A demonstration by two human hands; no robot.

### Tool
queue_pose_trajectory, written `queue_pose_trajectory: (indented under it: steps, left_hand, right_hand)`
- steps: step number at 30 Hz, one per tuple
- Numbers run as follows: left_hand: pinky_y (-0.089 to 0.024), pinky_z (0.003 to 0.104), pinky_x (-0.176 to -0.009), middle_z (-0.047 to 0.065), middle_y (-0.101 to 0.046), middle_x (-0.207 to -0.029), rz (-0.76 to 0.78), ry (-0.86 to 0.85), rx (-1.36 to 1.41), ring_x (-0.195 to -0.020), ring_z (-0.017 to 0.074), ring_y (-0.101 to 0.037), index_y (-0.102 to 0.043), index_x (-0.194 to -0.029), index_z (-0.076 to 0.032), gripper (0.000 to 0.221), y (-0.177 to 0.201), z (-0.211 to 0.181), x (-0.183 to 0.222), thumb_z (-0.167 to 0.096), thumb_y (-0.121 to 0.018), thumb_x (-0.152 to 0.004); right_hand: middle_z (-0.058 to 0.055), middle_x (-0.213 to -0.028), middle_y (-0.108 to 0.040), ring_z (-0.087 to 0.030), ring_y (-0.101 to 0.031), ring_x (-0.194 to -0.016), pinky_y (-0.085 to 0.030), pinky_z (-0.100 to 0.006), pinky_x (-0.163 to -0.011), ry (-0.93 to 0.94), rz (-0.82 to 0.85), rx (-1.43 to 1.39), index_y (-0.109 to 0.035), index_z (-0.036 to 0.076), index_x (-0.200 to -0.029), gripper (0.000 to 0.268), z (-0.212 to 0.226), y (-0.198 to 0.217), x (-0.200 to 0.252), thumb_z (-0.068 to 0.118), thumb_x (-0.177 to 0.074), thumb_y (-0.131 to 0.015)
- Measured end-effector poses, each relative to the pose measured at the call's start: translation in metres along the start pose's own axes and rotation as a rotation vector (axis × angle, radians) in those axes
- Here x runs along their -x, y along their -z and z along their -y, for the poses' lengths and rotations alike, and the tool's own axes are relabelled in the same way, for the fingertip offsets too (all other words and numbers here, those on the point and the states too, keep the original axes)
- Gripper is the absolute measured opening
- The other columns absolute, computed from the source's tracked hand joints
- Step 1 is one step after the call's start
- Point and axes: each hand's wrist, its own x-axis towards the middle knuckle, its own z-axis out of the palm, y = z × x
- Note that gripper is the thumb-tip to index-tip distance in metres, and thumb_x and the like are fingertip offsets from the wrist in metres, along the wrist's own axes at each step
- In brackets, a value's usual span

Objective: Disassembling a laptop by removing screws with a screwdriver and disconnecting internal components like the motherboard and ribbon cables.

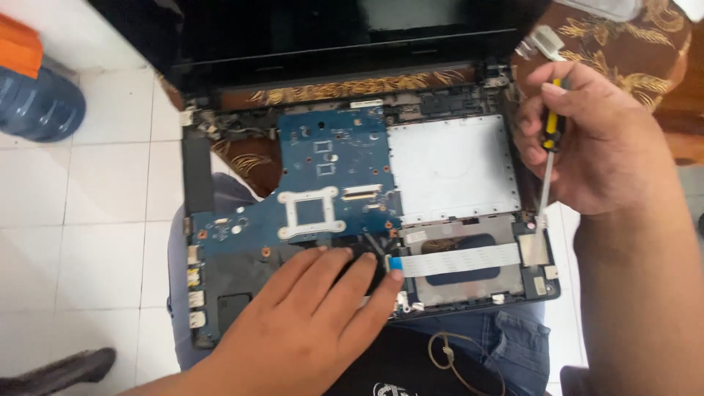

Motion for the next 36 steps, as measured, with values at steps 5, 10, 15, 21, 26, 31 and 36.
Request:
queue_pose_trajectory:
  steps: [5,10,15,21,26,31,36]
  left_hand:
    - [-0.054,0.047,-0.088,0.016,-0.068,-0.114,-0.114,-0.005,0.022,-0.100,0.0325,-0.065,-0.066,-0.130,-0.015,0.027,0.000,-0.001,0.000,-0.021,-0.061,-0.104]
    - [-0.058,0.042,-0.091,0.012,-0.073,-0.111,-0.224,0.012,-0.005,-0.101,0.0280,-0.069,-0.072,-0.116,-0.010,0.016,-0.004,-0.004,0.000,-0.022,-0.069,-0.105]
    - [-0.059,0.040,-0.090,0.011,-0.075,-0.110,-0.271,0.003,-0.034,-0.099,0.0265,-0.070,-0.075,-0.114,-0.013,0.016,-0.010,-0.004,0.000,-0.025,-0.070,-0.105]
    - [-0.057,0.038,-0.097,0.011,-0.074,-0.112,-0.234,-0.027,-0.067,-0.102,0.0255,-0.070,-0.076,-0.117,-0.013,0.021,-0.016,-0.001,0.002,-0.026,-0.063,-0.107]
    - [-0.057,0.038,-0.098,0.010,-0.075,-0.111,-0.248,-0.027,-0.045,-0.102,0.0247,-0.071,-0.078,-0.117,-0.015,0.020,-0.018,0.000,0.005,-0.029,-0.070,-0.105]
    - [-0.058,0.037,-0.098,0.009,-0.075,-0.111,-0.257,-0.027,-0.056,-0.101,0.0240,-0.071,-0.078,-0.115,-0.015,0.018,-0.018,-0.001,0.005,-0.026,-0.068,-0.105]
    - [-0.057,0.036,-0.100,0.007,-0.075,-0.111,-0.241,-0.037,-0.073,-0.102,0.0229,-0.071,-0.077,-0.116,-0.017,0.018,-0.018,0.000,0.005,-0.028,-0.068,-0.106]
  right_hand:
    - [-0.005,-0.072,-0.050,-0.014,-0.045,-0.049,-0.036,-0.019,-0.041,-0.019,0.050,0.024,-0.059,0.013,-0.110,0.012,0.000,0.008,-0.004,0.016,-0.098,-0.058]
    - [-0.003,-0.068,-0.030,-0.009,-0.034,-0.059,-0.026,-0.019,-0.039,0.199,-0.083,0.413,-0.048,0.007,-0.115,0.009,0.009,-0.010,0.016,0.007,-0.107,-0.045]
    - [-0.002,-0.076,-0.068,-0.019,-0.063,-0.055,-0.047,-0.034,-0.055,0.099,-0.107,1.346,-0.068,0.015,-0.108,0.016,0.027,-0.065,0.083,0.009,-0.095,-0.061]
    - [0.024,-0.121,-0.066,-0.022,-0.082,-0.078,-0.067,-0.050,-0.069,-0.328,0.314,1.931,-0.054,0.056,-0.130,0.048,0.016,-0.087,0.091,0.067,-0.085,-0.063]
    - [0.025,-0.126,-0.068,-0.022,-0.080,-0.089,-0.067,-0.049,-0.071,-0.331,0.279,1.960,-0.057,0.052,-0.127,0.046,0.013,-0.084,0.087,0.067,-0.083,-0.063]
    - [0.027,-0.132,-0.069,-0.014,-0.077,-0.111,-0.066,-0.041,-0.089,-0.564,0.310,1.901,-0.059,0.055,-0.131,0.045,0.018,-0.091,0.076,0.065,-0.087,-0.060]
    - [0.028,-0.115,-0.074,-0.011,-0.075,-0.102,-0.061,-0.036,-0.085,-0.672,0.372,1.950,-0.063,0.056,-0.118,0.027,0.029,-0.119,0.067,0.062,-0.093,-0.054]
